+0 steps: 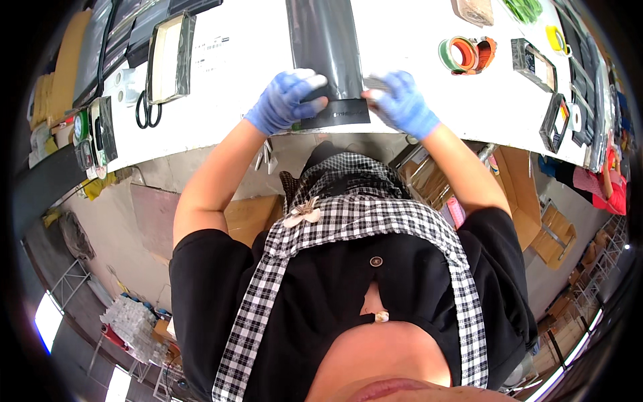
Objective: The person places long cylindrical objects into black plastic bags, seals them, and affixes shipping labels. They use a tape dispenser to seal the bags and place the finished packages into a cardboard box.
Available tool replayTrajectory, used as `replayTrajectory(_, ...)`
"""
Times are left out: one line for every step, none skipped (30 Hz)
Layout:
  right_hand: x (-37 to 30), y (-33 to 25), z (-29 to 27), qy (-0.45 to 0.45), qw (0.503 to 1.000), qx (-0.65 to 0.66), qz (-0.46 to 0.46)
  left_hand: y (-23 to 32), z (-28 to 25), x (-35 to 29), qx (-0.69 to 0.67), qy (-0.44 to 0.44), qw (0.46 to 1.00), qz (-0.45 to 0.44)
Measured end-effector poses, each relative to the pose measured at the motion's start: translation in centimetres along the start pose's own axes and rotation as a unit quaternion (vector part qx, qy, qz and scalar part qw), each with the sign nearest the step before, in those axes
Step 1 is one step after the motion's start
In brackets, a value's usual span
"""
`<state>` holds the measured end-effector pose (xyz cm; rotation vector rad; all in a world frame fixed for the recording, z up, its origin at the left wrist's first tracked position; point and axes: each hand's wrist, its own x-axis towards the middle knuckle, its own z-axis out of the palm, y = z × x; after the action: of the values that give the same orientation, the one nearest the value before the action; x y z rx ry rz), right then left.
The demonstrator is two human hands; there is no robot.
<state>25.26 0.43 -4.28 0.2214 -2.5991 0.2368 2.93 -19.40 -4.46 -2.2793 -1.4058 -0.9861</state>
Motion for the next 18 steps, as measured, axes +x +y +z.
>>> replayTrajectory(0.9, 0.5, 1.4, 0.007, 0.998, 0.026, -0.062, 0.1, 0.6, 0.2, -0.08, -0.022, 0.994, -0.073)
replayTrajectory(1.7, 0.9, 2.2, 0.013, 0.99, 0.052, -0.128, 0.1, 1.0, 0.1, -0.155, -0.041, 0.976, -0.147)
replayTrajectory(2.1, 0.6, 2.4, -0.025, 0.986, 0.06, -0.154, 0.3, 1.2, -0.2, -0.139, -0.049, 0.978, -0.149)
replayTrajectory(1.8, 1.0, 2.6, -0.016, 0.986, 0.081, -0.148, 0.5, 1.2, -0.4, -0.122, -0.057, 0.979, -0.151)
replayTrajectory(1.5, 1.6, 2.9, -0.007, 0.985, 0.102, -0.141, 0.7, 1.2, -0.7, -0.105, -0.065, 0.981, -0.152)
replayTrajectory(1.5, 1.6, 3.0, 0.001, 0.983, 0.125, -0.135, 1.1, 1.0, -1.0, -0.096, -0.062, 0.986, -0.124)
replayTrajectory(1.3, 1.1, 2.7, 0.007, 0.985, 0.133, -0.106, 1.4, 0.8, -1.3, -0.086, -0.06, 0.99, -0.096)
replayTrajectory(0.7, 0.5, 2.7, -0.002, 0.984, 0.167, -0.058, 1.9, 0.6, -1.5, -0.076, -0.057, 0.993, -0.067)
replayTrajectory(-0.2, -0.1, 2.6, -0.011, 0.98, 0.199, -0.012, 2.6, 0.5, -1.4, -0.099, -0.05, 0.986, -0.127)
replayTrajectory(-0.8, -0.8, 2.4, -0.02, 0.972, 0.231, 0.034, 3.7, 0.6, -1.2, -0.12, -0.043, 0.974, -0.188)
replayTrajectory(-1.5, -1.8, 2.0, -0.002, 0.96, 0.257, 0.11, 5.0, 0.7, -1.1, -0.141, -0.035, 0.958, -0.248)
replayTrajectory(-2.1, -3.3, 1.4, -0.006, 0.937, 0.288, 0.198, 6.3, 0.8, -1.1, -0.162, -0.027, 0.938, -0.306)
replayTrajectory(-2.9, -4.8, 0.8, -0.009, 0.905, 0.316, 0.286, 7.7, 0.9, -1.5, -0.195, 0.007, 0.902, -0.385)
replayTrajectory(-3.7, -6.2, 0.5, -0.011, 0.864, 0.34, 0.37, 9.4, 1.1, -1.9, -0.257, 0.037, 0.838, -0.481)
replayTrajectory(-5.0, -7.5, 0.8, -0.002, 0.844, 0.364, 0.395, 11.4, 1.2, -2.2, -0.317, 0.062, 0.758, -0.567)
replayTrajectory(-4.7, -8.9, -0.5, -0.014, 0.77, 0.426, 0.475, 13.1, 1.0, -1.9, -0.367, 0.088, 0.663, -0.646)
replayTrajectory(-5.0, -10.0, -0.8, -0.015, 0.722, 0.446, 0.529, 14.6, 0.9, -1.5, -0.359, 0.096, 0.631, -0.681)
replayTrajectory(-5.3, -10.9, -1.0, -0.016, 0.672, 0.461, 0.58, 15.4, 1.4, -1.6, -0.398, 0.122, 0.547, -0.727)
